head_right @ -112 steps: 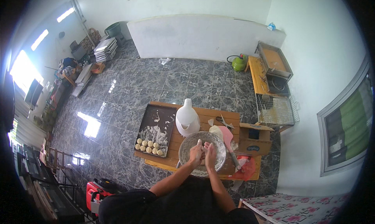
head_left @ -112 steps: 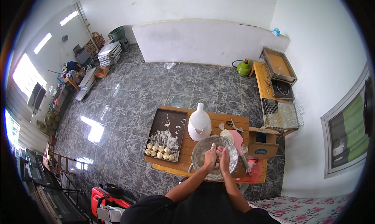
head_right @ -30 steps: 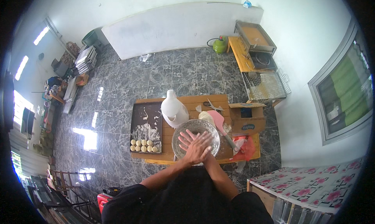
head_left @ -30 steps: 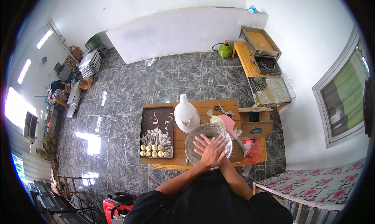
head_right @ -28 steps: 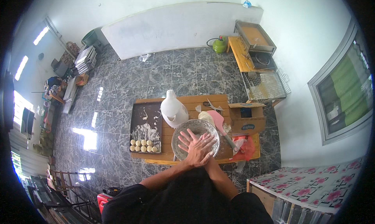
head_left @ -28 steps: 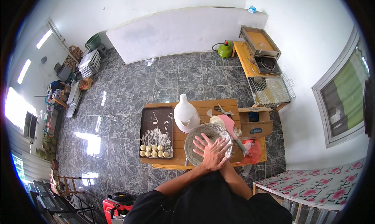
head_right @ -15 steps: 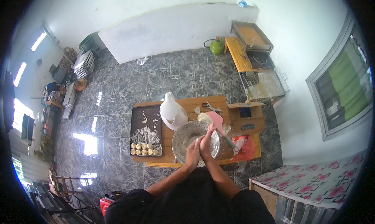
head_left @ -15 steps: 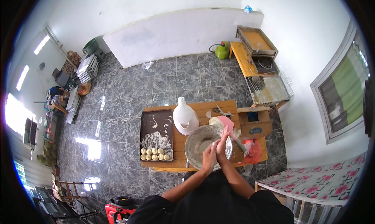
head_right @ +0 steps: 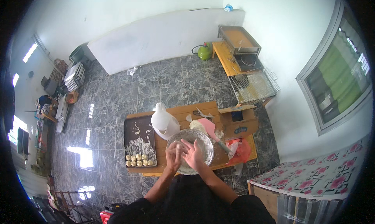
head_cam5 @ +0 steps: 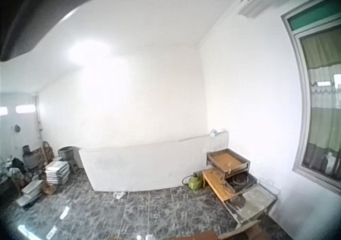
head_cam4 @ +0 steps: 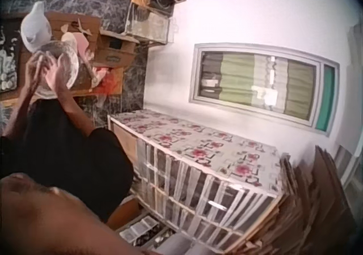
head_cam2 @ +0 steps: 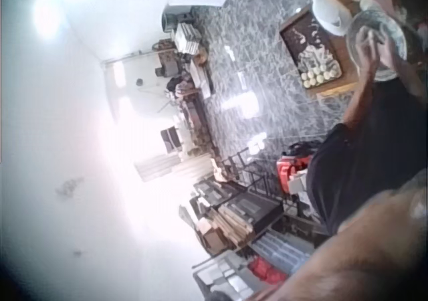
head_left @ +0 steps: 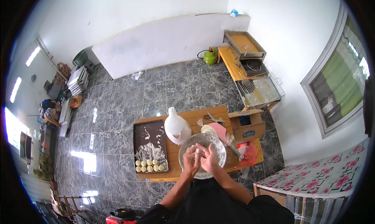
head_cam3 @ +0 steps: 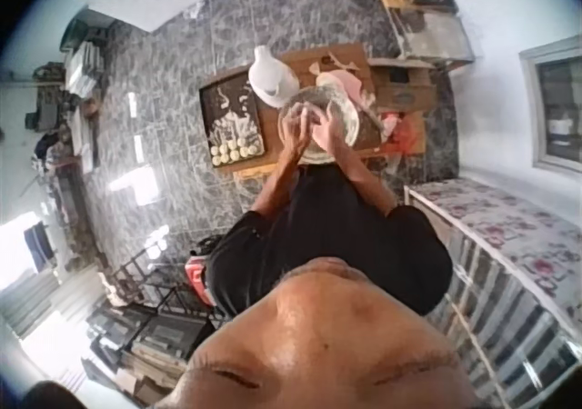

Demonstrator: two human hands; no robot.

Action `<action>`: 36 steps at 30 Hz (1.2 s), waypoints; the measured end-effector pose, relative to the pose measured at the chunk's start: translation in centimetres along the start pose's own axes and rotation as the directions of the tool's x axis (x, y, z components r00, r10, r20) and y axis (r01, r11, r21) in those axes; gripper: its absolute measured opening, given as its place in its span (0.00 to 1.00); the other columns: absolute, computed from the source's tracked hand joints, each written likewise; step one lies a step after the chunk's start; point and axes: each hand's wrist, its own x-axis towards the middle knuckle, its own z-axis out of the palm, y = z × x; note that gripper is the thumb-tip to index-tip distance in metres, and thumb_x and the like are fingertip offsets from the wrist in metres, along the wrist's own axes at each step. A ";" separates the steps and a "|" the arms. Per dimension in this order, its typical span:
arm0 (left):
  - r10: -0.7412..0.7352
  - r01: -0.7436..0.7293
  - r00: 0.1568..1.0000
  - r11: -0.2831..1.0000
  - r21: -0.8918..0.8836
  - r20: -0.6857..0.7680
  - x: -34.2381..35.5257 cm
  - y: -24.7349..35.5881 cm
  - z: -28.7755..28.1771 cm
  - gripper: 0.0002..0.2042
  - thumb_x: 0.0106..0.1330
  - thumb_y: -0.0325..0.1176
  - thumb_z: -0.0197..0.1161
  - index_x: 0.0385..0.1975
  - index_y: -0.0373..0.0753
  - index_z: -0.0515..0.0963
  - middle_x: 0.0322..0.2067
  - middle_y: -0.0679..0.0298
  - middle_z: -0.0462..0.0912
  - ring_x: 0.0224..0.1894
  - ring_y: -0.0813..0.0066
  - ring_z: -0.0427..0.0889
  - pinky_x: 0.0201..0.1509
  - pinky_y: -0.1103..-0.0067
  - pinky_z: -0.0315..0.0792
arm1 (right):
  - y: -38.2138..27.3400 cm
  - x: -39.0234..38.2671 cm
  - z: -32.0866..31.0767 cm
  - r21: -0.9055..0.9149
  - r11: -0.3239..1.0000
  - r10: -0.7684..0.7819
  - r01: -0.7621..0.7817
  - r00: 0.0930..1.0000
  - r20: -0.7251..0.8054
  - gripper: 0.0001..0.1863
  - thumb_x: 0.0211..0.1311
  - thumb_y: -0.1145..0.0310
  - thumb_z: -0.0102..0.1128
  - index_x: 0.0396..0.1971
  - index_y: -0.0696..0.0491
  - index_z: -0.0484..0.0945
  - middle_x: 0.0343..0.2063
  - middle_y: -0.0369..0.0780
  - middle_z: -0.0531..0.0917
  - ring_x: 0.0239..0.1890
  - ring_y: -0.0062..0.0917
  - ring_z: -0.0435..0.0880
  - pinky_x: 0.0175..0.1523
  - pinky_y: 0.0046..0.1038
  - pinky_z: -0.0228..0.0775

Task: The person takes a piece of dough from a bowl and rolls it between their palms to form a sphere, then places it onto a baking sheet alongside other dough balls.

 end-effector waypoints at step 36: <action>-0.787 0.739 0.611 0.532 -0.413 0.080 -2.5 -4.3 1.3 0.27 0.73 0.55 0.51 0.15 0.43 0.70 0.15 0.66 0.71 0.14 0.76 0.69 0.19 0.80 0.64 | -1.8 -1.7 1.4 -0.680 0.708 -0.333 0.193 0.940 -0.080 0.25 0.78 0.52 0.37 0.53 0.56 0.77 0.51 0.41 0.81 0.54 0.31 0.79 0.60 0.30 0.68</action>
